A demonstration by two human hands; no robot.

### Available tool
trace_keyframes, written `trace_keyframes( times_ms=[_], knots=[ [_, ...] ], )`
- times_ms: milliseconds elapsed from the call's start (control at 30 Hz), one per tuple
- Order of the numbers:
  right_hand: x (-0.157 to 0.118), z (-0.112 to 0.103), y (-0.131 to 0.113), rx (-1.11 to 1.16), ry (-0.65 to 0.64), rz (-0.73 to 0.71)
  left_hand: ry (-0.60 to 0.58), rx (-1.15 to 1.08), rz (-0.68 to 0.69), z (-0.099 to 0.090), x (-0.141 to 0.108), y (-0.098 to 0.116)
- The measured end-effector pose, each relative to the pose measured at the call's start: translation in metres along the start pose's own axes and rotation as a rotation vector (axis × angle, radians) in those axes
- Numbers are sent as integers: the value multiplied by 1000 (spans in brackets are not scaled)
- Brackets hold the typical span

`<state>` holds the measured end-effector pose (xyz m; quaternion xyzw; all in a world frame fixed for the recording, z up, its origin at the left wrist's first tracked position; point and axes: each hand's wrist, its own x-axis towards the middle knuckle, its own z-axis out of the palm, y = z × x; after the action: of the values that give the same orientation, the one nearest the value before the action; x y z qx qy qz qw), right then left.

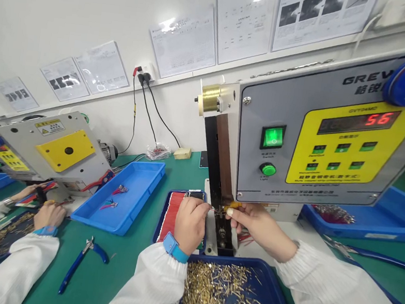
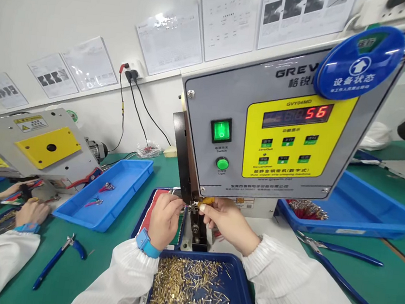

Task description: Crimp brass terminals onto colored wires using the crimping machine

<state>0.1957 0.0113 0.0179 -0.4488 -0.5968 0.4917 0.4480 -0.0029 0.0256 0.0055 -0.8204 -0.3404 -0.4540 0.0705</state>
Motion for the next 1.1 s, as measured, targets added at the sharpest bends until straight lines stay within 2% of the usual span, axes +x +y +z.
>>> trace_keyframes(
  times_ms=[333,1100],
  knots=[
    [-1,5,0,-23,50,-32,-40,25,-31,0,-1,1],
    [2,5,3,-5,39,10,-43,31,-27,-1,-1,3]
  ],
)
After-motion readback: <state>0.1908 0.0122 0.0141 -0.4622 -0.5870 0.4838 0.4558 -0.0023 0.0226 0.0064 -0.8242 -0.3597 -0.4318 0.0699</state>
